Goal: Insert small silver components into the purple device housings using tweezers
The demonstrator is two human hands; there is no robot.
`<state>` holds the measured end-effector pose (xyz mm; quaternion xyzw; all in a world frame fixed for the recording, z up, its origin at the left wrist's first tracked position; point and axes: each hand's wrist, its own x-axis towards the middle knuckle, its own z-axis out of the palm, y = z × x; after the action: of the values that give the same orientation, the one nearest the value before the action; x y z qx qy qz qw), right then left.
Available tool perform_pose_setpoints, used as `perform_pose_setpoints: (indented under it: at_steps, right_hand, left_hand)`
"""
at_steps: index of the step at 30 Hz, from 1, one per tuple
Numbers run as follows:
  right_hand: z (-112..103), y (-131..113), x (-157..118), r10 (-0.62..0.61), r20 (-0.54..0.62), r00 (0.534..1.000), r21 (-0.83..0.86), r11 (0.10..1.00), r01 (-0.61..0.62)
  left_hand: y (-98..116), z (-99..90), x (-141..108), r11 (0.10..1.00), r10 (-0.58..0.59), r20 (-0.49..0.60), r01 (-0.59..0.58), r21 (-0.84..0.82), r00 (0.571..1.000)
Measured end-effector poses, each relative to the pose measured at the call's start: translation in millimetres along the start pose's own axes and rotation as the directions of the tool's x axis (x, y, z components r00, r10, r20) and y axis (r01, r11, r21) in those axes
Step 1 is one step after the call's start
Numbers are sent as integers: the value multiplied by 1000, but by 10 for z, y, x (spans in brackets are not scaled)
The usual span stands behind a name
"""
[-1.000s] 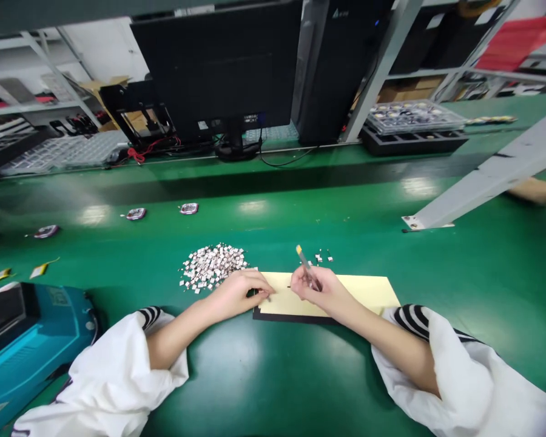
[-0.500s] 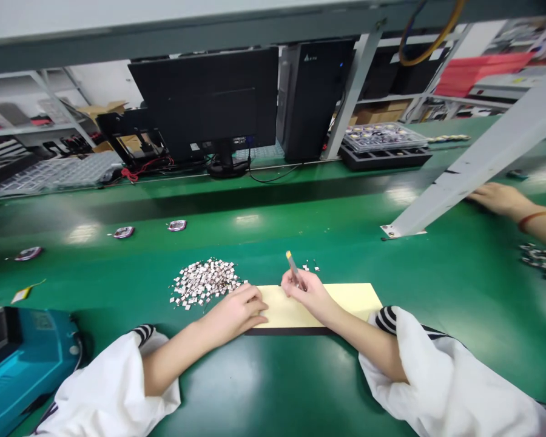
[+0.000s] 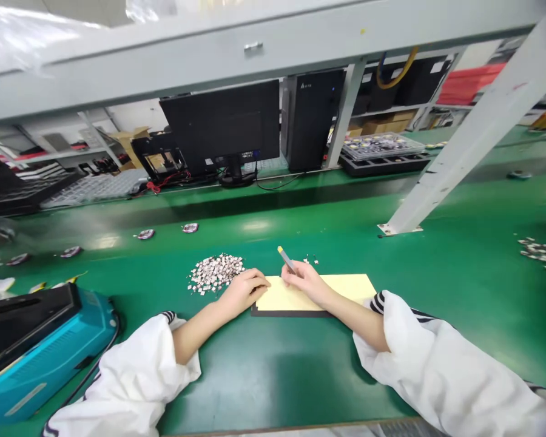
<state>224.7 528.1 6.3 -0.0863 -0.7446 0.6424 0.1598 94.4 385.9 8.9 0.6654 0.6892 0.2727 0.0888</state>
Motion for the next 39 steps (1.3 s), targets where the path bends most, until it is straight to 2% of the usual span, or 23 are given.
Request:
perform_pose_setpoints:
  at_steps: [5, 11, 16, 22, 26, 30, 33, 39]
  right_hand:
    - [-6, -6, 14, -14, 12, 1000, -1, 1000, 14]
    - [19, -16, -1, 9, 18, 1000, -14, 1000, -9]
    - [35, -1, -2, 36, 17, 999, -26, 999, -35]
    - [22, 35, 10, 75, 35, 997, 12, 997, -76]
    - [26, 4, 26, 100, 49, 994, 67, 992, -104]
    - [56, -70, 8, 159, 29, 987, 124, 979, -162]
    - [96, -133, -13, 206, 26, 978, 138, 968, -207]
    - [199, -206, 9, 251, 63, 966, 97, 962, -256]
  left_hand:
    - [-66, -43, 16, 993, -85, -116, 74, -93, 990]
    - [-110, -57, 42, 946, -206, -175, 150, -287, 963]
    - [-133, -3, 53, 906, -242, -199, 148, -396, 950]
    - [-70, 17, 31, 887, -262, -228, 141, -440, 938]
    - [5, 4, 49, 925, -197, -291, 79, -371, 936]
    - [37, 18, 74, 944, -21, -329, -90, -318, 944]
    - [37, 45, 71, 933, 67, -357, -185, -307, 932]
    - [18, 42, 26, 966, 23, -455, -137, -219, 890]
